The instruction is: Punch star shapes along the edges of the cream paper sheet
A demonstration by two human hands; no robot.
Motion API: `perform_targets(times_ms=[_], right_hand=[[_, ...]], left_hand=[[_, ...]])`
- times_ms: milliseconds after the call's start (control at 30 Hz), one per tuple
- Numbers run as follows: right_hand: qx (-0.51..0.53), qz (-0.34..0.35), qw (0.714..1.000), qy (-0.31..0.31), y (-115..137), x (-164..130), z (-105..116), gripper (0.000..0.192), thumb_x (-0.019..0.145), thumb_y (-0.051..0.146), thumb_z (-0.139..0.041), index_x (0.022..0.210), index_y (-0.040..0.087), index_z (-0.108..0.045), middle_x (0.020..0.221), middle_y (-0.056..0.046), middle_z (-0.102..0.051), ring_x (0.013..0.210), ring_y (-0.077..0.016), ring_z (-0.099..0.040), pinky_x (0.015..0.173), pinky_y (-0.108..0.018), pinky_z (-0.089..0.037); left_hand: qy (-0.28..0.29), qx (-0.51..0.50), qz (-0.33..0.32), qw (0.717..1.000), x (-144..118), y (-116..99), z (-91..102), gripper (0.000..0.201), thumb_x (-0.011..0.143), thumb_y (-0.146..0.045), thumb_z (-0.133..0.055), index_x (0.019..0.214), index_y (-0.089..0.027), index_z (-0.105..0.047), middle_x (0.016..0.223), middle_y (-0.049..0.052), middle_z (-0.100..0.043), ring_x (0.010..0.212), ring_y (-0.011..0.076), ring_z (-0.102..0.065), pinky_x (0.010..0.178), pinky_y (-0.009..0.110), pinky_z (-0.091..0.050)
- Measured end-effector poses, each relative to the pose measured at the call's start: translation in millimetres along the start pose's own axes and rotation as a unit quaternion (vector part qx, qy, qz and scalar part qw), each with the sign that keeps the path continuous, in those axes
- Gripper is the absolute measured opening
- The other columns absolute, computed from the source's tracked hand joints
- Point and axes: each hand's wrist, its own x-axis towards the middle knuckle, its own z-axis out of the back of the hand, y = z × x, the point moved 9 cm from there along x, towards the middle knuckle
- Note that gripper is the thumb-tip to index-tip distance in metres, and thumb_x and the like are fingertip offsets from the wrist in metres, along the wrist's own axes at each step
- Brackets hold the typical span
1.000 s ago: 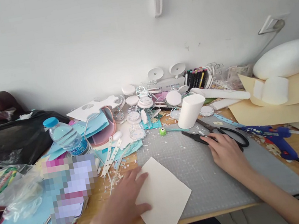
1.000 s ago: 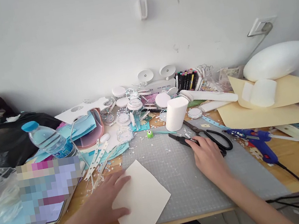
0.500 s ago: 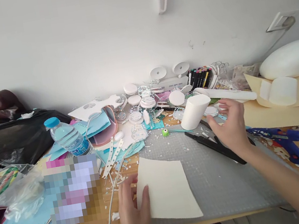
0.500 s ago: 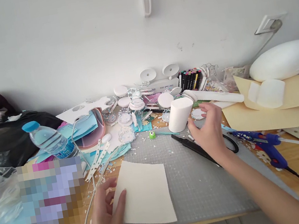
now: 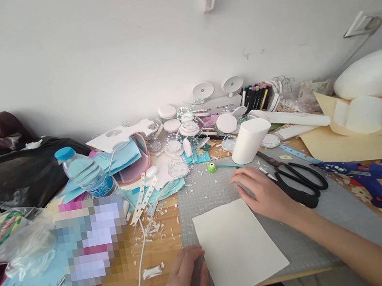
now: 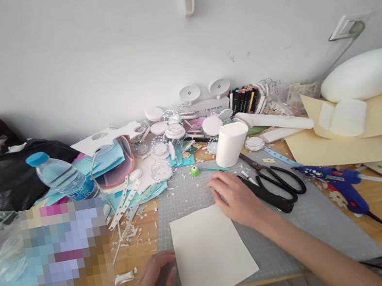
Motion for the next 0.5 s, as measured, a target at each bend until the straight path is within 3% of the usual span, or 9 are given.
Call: perform_targets(times_ms=[200, 267, 333, 400, 467, 500], right_hand=[[-0.013, -0.057, 0.997, -0.055, -25.8, -1.8, 13.4, 0.021, 0.088, 0.008, -0.045, 0.101, 0.021, -0.055, 0.099, -0.008, -0.060, 0.095, -0.0235, -0.059, 0.084, -0.040, -0.049], [-0.041, -0.085, 0.985, -0.147, -40.5, -3.1, 35.6, 0.020, 0.085, 0.013, -0.051, 0.103, 0.021, -0.053, 0.102, -0.010, -0.058, 0.097, -0.0258, -0.058, 0.082, -0.042, -0.050], [-0.062, -0.142, 0.947, -0.281, -62.2, -10.6, 66.2, 0.029, 0.078, 0.019, -0.060, 0.105, 0.020, -0.049, 0.107, -0.013, -0.055, 0.098, -0.0282, -0.056, 0.078, -0.042, -0.051], [-0.038, -0.209, 0.909, -0.360, -89.4, -17.0, 86.7, 0.038, 0.072, 0.023, -0.064, 0.106, 0.020, -0.046, 0.112, -0.015, -0.052, 0.096, -0.0275, -0.056, 0.078, -0.042, -0.052], [-0.020, -0.246, 0.903, -0.352, -111.6, -13.1, 95.8, 0.033, 0.076, 0.024, -0.058, 0.106, 0.019, -0.046, 0.111, -0.017, -0.055, 0.091, -0.0262, -0.058, 0.078, -0.042, -0.051], [-0.006, -0.273, 0.908, -0.319, -122.9, -9.9, 95.9, 0.029, 0.078, 0.024, -0.055, 0.105, 0.020, -0.047, 0.108, -0.016, -0.057, 0.090, -0.0253, -0.059, 0.079, -0.041, -0.050]], left_hand=[[0.001, 0.071, -0.043, 0.997, 11.1, -12.7, 27.3, 0.015, 0.093, -0.024, -0.053, 0.106, -0.027, -0.060, 0.110, 0.004, -0.067, 0.103, 0.0172, -0.064, 0.088, 0.026, -0.052], [0.016, 0.097, -0.054, 0.994, 16.0, -18.6, 37.0, 0.016, 0.093, -0.022, -0.054, 0.107, -0.026, -0.060, 0.112, 0.005, -0.067, 0.103, 0.0162, -0.065, 0.086, 0.023, -0.052], [0.040, 0.113, -0.073, 0.990, 18.6, -26.1, 41.2, 0.018, 0.091, -0.020, -0.056, 0.107, -0.026, -0.059, 0.111, 0.005, -0.067, 0.102, 0.0151, -0.065, 0.085, 0.021, -0.052], [0.052, 0.109, -0.097, 0.988, 17.4, -34.0, 40.6, 0.020, 0.091, -0.017, -0.055, 0.108, -0.026, -0.058, 0.110, 0.004, -0.067, 0.102, 0.0142, -0.065, 0.085, 0.020, -0.052], [0.054, 0.088, -0.118, 0.988, 12.5, -39.5, 35.2, 0.022, 0.091, -0.015, -0.054, 0.109, -0.026, -0.058, 0.107, 0.003, -0.067, 0.100, 0.0139, -0.065, 0.087, 0.021, -0.052], [0.059, 0.075, -0.125, 0.988, 9.1, -40.5, 30.2, 0.021, 0.091, -0.015, -0.052, 0.108, -0.026, -0.059, 0.106, 0.003, -0.067, 0.099, 0.0137, -0.065, 0.087, 0.022, -0.051]])
